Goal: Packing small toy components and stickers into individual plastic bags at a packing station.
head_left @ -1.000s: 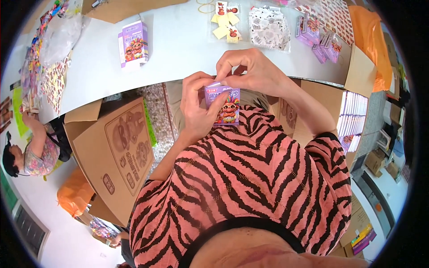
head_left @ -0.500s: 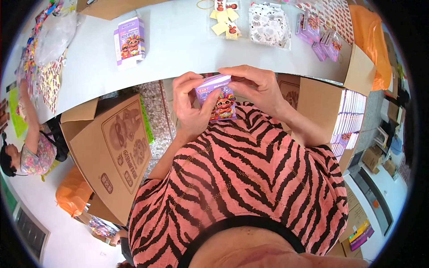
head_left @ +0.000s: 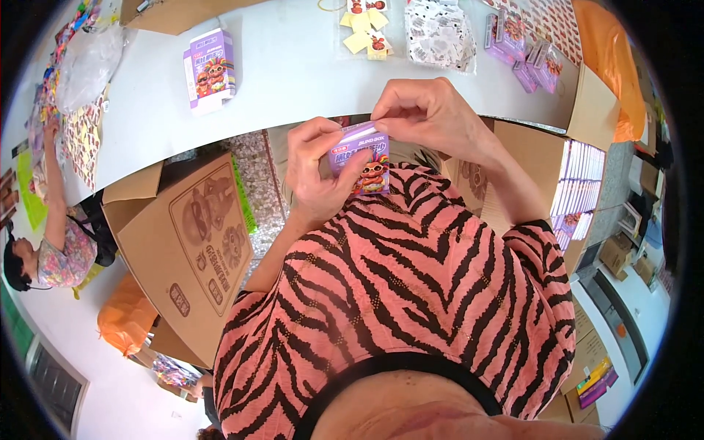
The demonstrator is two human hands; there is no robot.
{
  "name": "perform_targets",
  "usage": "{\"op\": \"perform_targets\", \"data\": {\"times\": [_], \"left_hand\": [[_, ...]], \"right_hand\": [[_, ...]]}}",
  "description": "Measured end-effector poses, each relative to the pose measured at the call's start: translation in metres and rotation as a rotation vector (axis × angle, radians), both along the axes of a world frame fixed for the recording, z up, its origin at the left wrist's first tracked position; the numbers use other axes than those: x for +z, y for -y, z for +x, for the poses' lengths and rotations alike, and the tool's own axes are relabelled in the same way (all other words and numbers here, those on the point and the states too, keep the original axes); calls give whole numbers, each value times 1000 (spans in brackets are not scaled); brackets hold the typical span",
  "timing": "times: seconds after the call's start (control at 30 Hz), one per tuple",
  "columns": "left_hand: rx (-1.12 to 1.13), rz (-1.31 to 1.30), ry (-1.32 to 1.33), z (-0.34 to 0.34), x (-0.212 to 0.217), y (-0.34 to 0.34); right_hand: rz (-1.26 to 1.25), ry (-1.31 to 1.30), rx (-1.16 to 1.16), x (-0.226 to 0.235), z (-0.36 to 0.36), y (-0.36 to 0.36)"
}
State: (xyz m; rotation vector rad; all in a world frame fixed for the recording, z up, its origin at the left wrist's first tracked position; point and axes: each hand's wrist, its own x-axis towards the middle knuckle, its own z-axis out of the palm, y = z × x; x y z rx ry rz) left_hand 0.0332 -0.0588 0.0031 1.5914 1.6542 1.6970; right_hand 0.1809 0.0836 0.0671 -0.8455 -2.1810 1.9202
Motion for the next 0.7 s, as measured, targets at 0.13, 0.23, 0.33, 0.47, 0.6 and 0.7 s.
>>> {"op": "perform_targets", "data": {"times": [0.13, 0.23, 0.33, 0.47, 0.6, 0.7], "left_hand": [[-4, 26, -65, -1, 6, -2], [4, -23, -66, -2, 9, 1], [-8, -72, 21, -4, 5, 5], [16, -75, 135, -2, -1, 4], [-11, -70, 194, -1, 0, 4], [-21, -75, 177, -2, 1, 4]], "right_hand": [[64, 54, 92, 4, 0, -4], [132, 3, 136, -3, 5, 2], [-17, -150, 46, -20, 11, 15], [-261, -288, -142, -37, 11, 45], [-322, -303, -235, -39, 14, 58], [-204, -323, -217, -42, 13, 58]]}}
